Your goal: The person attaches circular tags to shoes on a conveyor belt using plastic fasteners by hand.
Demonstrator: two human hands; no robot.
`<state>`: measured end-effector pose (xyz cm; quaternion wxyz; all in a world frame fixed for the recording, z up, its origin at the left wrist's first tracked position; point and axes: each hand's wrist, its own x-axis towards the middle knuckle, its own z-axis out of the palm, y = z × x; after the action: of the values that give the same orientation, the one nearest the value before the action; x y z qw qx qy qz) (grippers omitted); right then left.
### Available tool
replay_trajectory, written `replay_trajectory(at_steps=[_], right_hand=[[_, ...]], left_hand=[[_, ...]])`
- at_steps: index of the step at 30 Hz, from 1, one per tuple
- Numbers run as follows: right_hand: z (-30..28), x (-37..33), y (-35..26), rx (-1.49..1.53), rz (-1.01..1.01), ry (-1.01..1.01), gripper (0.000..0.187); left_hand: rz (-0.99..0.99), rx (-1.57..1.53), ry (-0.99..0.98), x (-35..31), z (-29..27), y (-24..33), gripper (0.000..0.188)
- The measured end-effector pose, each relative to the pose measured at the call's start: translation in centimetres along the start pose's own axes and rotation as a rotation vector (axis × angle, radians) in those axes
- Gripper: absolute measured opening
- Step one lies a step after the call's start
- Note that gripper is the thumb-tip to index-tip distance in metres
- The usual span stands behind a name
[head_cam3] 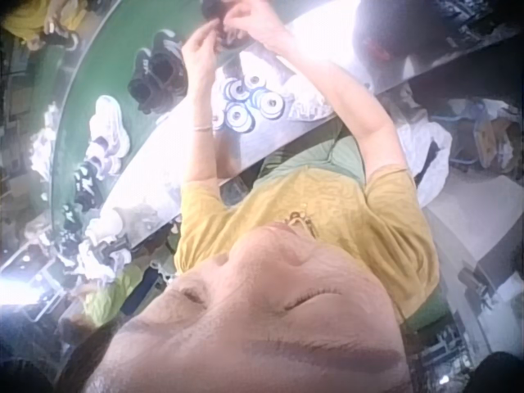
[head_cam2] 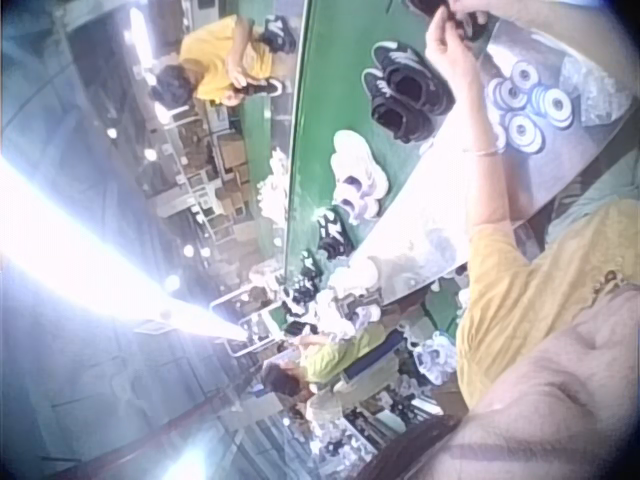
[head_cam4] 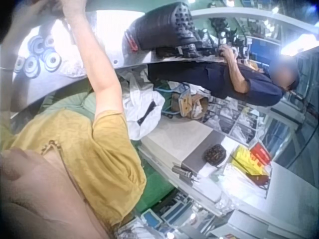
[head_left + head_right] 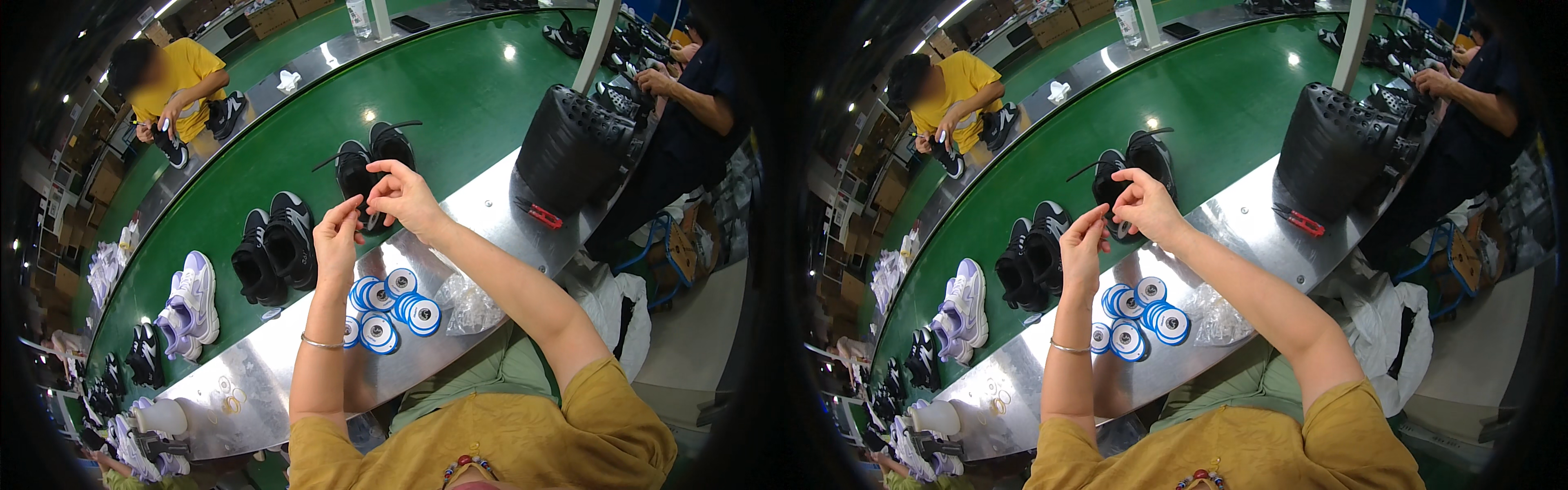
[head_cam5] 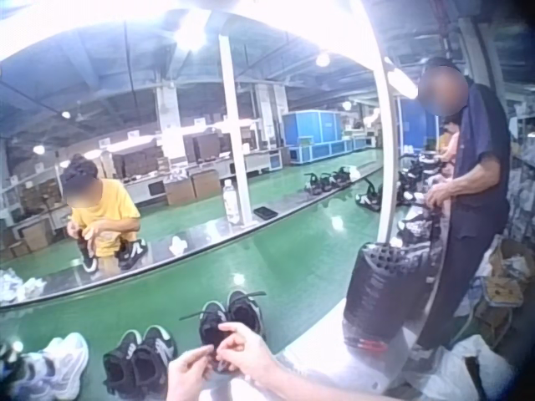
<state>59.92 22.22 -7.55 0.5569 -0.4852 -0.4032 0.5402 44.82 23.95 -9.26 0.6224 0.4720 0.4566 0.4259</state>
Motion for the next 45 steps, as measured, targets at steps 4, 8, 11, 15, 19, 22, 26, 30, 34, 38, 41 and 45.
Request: replay_trajectory(at_steps=[4,8,11,15,19,22,26,30,34,38,41,45], right_hand=[[0.2,0.3,0.6,-0.07,-0.018,-0.033,0.046],[0.5,0.5,0.7,-0.06,-0.035,-0.018,0.047],[0.6,0.4,0.6,-0.083,-0.078,-0.019,0.046],[0.7,0.4,0.8,-0.106,-0.099,-0.041,0.045],[0.6,0.6,1.0,-0.133,-0.11,-0.047,0.045],[0.6,0.6,1.0,-0.107,-0.101,-0.043,0.044],[0.9,0.7,1.4,-0.121,-0.088,-0.063,0.044],[1.0,0.9,1.8,-0.139,-0.069,-0.081,0.044],[0.9,1.3,2.6,-0.215,-0.144,-0.062,0.044],[1.1,1.2,2.2,-0.242,-0.109,-0.094,0.044],[1.3,1.2,2.3,-0.277,-0.114,-0.143,0.043],[1.3,1.6,2.6,-0.249,-0.112,-0.126,0.04]], left_hand=[[0.012,0.003,-0.042,-0.1,-0.2,0.4,0.024],[0.021,-0.016,-0.063,-0.1,-0.3,0.4,0.028],[0.006,-0.009,-0.061,-0.2,-0.3,0.6,0.028],[0.013,-0.008,-0.065,-0.1,-0.5,0.4,0.029],[0.033,0.021,-0.067,0.1,-0.6,0.1,0.028],[0.04,0.027,-0.066,0.1,-0.7,0.1,0.027],[0.038,0.046,-0.067,0.1,-0.7,0.2,0.028],[0.026,0.05,-0.064,0.1,-1.0,0.1,0.031],[0.039,0.06,-0.077,0.2,-1.1,0.1,0.031],[0.05,0.058,-0.086,0.3,-1.4,0.1,0.033],[0.058,0.055,-0.107,0.3,-1.7,0.0,0.033],[0.011,0.06,-0.085,0.2,-2.3,0.1,0.034]])
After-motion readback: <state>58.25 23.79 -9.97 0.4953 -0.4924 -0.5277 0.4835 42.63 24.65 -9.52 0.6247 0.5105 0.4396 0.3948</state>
